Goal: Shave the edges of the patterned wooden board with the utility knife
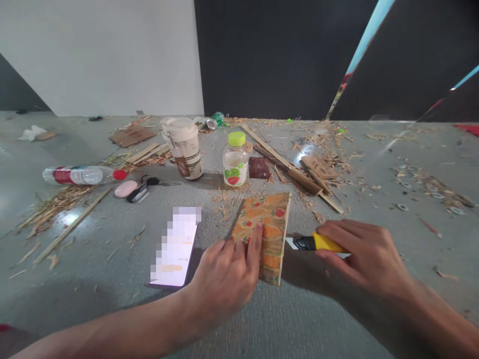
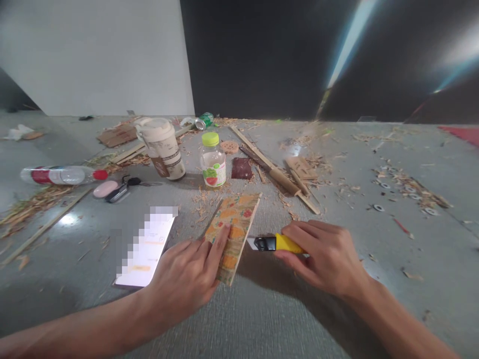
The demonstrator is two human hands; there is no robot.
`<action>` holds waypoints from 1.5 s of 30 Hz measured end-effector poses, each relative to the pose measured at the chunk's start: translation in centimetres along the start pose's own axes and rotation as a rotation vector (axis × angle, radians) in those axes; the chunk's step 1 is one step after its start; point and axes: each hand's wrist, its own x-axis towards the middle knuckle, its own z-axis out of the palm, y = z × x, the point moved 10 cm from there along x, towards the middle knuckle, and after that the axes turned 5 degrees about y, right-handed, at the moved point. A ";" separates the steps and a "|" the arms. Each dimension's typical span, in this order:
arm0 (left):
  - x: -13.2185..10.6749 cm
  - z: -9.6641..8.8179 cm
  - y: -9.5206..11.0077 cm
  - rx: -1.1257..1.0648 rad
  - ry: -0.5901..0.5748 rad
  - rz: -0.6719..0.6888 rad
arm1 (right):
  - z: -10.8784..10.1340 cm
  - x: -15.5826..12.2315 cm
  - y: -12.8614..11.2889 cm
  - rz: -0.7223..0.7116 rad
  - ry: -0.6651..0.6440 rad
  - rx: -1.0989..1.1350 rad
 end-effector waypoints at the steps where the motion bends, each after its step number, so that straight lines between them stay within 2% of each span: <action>1: 0.0 0.0 -0.1 -0.006 0.001 -0.002 | 0.0 0.0 0.1 0.020 -0.011 -0.005; 5: 0.2 0.2 -0.1 -0.060 -0.035 -0.020 | 0.1 0.0 0.2 0.028 -0.029 0.041; 8: -0.1 -0.6 -0.5 -0.094 -0.055 -0.092 | 0.3 -0.1 0.3 0.010 -0.020 0.038; 12: -2.2 -3.2 -0.6 -0.120 0.038 -0.103 | 0.4 -0.1 0.3 0.001 -0.023 0.034; 15: -4.6 -4.0 -1.1 -0.140 0.119 -0.119 | 0.4 0.1 0.0 -0.017 -0.012 0.044; 18: -7.0 -3.3 -2.2 -0.105 0.143 -0.221 | 0.3 0.1 0.0 -0.012 0.004 0.057; 21: -8.2 -2.5 -2.0 -0.073 0.130 -0.247 | 0.3 0.1 0.1 -0.001 0.003 0.046; 33: -9.0 -2.7 -1.2 -0.068 0.154 -0.267 | -0.1 0.3 0.0 0.019 0.016 0.040; 40: -8.9 -2.4 -1.2 -0.078 0.101 -0.240 | -0.1 0.3 -0.2 -0.017 0.026 0.015; 43: -8.7 -2.8 -2.1 -0.084 0.100 -0.267 | -0.1 0.3 -0.2 -0.015 0.028 0.011; 45: -8.6 -3.1 -3.6 -0.072 0.092 -0.313 | -0.2 0.3 -0.2 -0.016 0.030 0.016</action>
